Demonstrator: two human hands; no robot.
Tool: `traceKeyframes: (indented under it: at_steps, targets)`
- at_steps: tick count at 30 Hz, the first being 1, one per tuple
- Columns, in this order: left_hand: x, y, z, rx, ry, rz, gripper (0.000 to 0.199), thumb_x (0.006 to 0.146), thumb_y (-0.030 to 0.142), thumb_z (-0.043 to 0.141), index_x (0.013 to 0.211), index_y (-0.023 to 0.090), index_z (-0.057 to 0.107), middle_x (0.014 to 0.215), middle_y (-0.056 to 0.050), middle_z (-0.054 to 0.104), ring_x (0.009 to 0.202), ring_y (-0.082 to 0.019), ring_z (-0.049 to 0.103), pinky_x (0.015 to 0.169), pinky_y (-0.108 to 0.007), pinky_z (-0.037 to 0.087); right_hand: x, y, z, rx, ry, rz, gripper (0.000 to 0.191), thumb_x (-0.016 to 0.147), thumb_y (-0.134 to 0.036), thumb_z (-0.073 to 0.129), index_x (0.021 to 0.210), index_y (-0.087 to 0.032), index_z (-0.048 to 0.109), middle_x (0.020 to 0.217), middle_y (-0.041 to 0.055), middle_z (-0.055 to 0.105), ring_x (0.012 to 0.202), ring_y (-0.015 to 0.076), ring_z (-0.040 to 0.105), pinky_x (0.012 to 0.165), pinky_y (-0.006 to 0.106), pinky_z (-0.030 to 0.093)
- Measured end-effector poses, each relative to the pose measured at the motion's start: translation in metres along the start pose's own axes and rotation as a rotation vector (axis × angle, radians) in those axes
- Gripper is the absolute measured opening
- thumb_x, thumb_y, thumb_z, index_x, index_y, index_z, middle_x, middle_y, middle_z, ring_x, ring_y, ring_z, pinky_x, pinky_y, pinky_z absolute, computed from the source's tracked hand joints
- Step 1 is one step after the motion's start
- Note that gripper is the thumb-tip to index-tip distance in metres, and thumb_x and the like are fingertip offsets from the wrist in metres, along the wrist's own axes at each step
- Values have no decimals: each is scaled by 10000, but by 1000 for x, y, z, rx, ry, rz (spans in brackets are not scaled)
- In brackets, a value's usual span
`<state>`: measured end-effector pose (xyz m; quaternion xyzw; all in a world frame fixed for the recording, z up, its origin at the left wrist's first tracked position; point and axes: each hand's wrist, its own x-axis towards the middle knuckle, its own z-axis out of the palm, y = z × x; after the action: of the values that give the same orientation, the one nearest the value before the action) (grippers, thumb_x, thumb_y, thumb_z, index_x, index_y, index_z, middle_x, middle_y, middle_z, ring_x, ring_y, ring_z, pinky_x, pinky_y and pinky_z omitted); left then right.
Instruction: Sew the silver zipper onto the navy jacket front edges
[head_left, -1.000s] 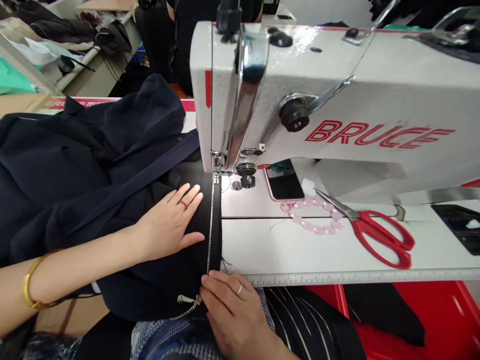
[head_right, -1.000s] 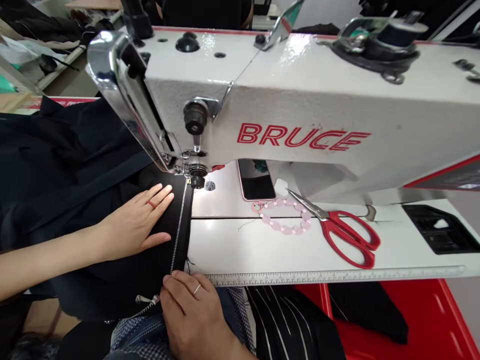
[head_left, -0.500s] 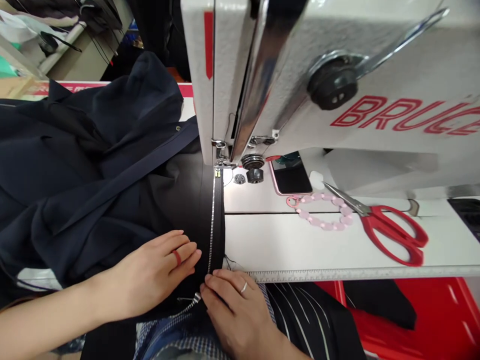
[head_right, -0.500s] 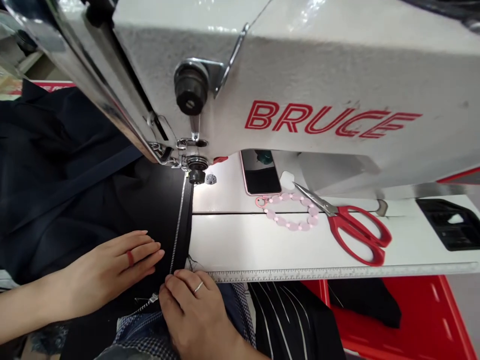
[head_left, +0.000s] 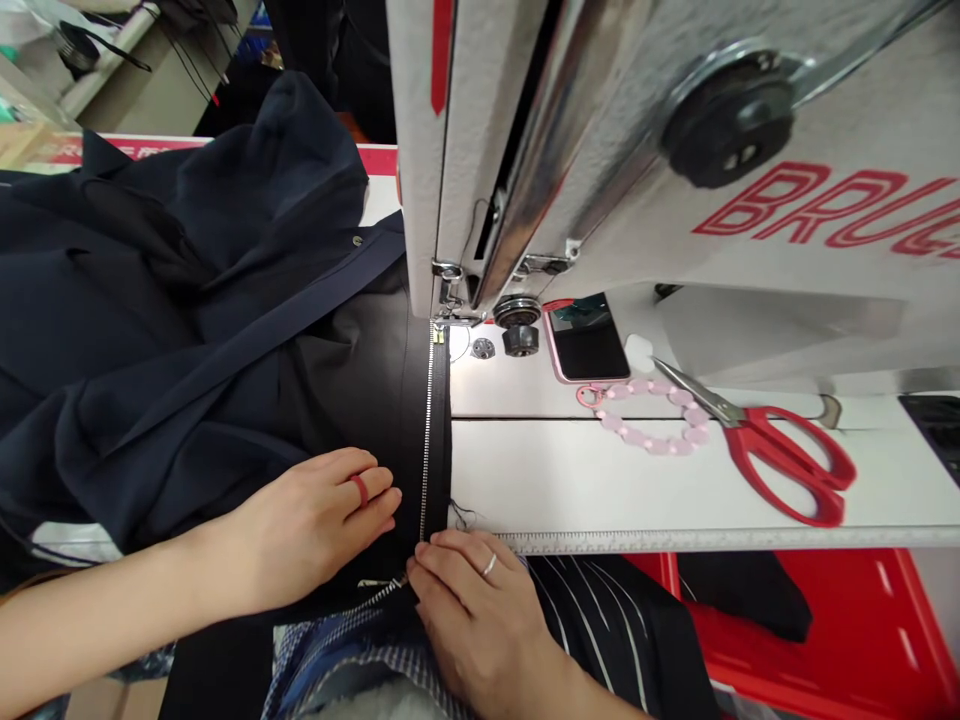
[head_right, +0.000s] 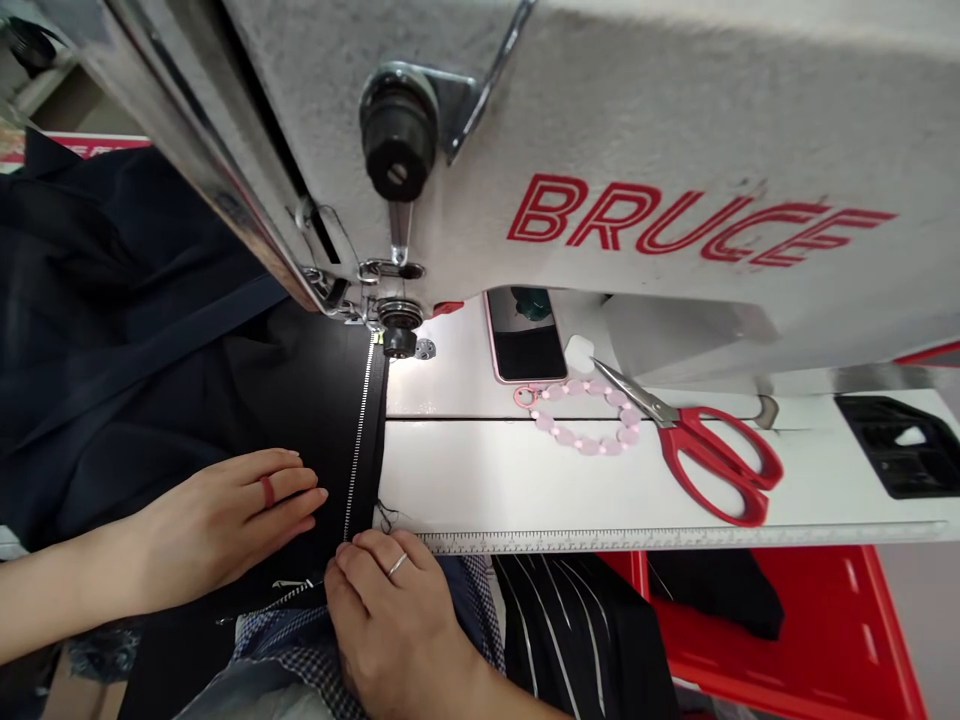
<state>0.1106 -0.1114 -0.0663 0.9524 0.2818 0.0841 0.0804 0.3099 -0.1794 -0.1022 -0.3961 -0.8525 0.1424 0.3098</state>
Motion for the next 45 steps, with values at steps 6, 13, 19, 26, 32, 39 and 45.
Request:
traceKeyframes:
  at_steps: [6,13,19,26,32,39,45]
  targets:
    - [13,0,-8,-44,-21,-18,193,871,178,435,814,163,618,779,-42,602,744,-131,545,722,-263,495,0,0,2,44,37,16,220,798,-122,443,910,-140,632,857,47,679,925,160,588,783,275,482]
    - [35,-18,-6,193,-11,-148,319,881,340,412,940,99,612,896,-113,620,809,-212,580,707,-345,494,1,0,5,42,62,-14,214,775,-103,461,903,-112,633,856,40,679,901,151,605,784,245,491]
    - [32,-30,10,370,-98,-283,749,833,539,403,1267,-71,383,1353,-276,352,1260,-367,322,968,-473,362,0,3,7,59,68,-8,216,801,-121,447,918,-121,629,874,34,681,916,150,600,782,248,477]
    - [26,-28,12,344,-47,-176,602,875,464,370,1250,0,446,1362,-196,391,1293,-310,297,1035,-447,300,3,5,2,98,68,3,184,828,-160,451,885,-135,624,838,8,681,852,126,607,730,237,482]
    - [27,-34,13,214,-31,-76,484,869,370,432,1267,95,448,1319,-149,450,1239,-276,381,1014,-417,356,-3,7,12,57,130,-6,240,890,-203,394,878,-148,627,809,2,683,840,107,610,723,218,473]
    - [30,-36,11,156,-42,-90,450,863,369,443,1253,145,460,1315,-122,457,1231,-284,380,989,-453,379,5,9,9,39,157,-30,220,870,-202,417,839,-157,631,773,-14,684,789,101,620,674,226,452]
    - [35,-49,11,116,-50,-81,464,860,368,453,1263,137,445,1324,-137,430,1243,-281,350,1006,-465,354,17,14,-2,94,52,22,167,812,-170,473,897,-156,616,852,10,680,847,125,605,724,245,464]
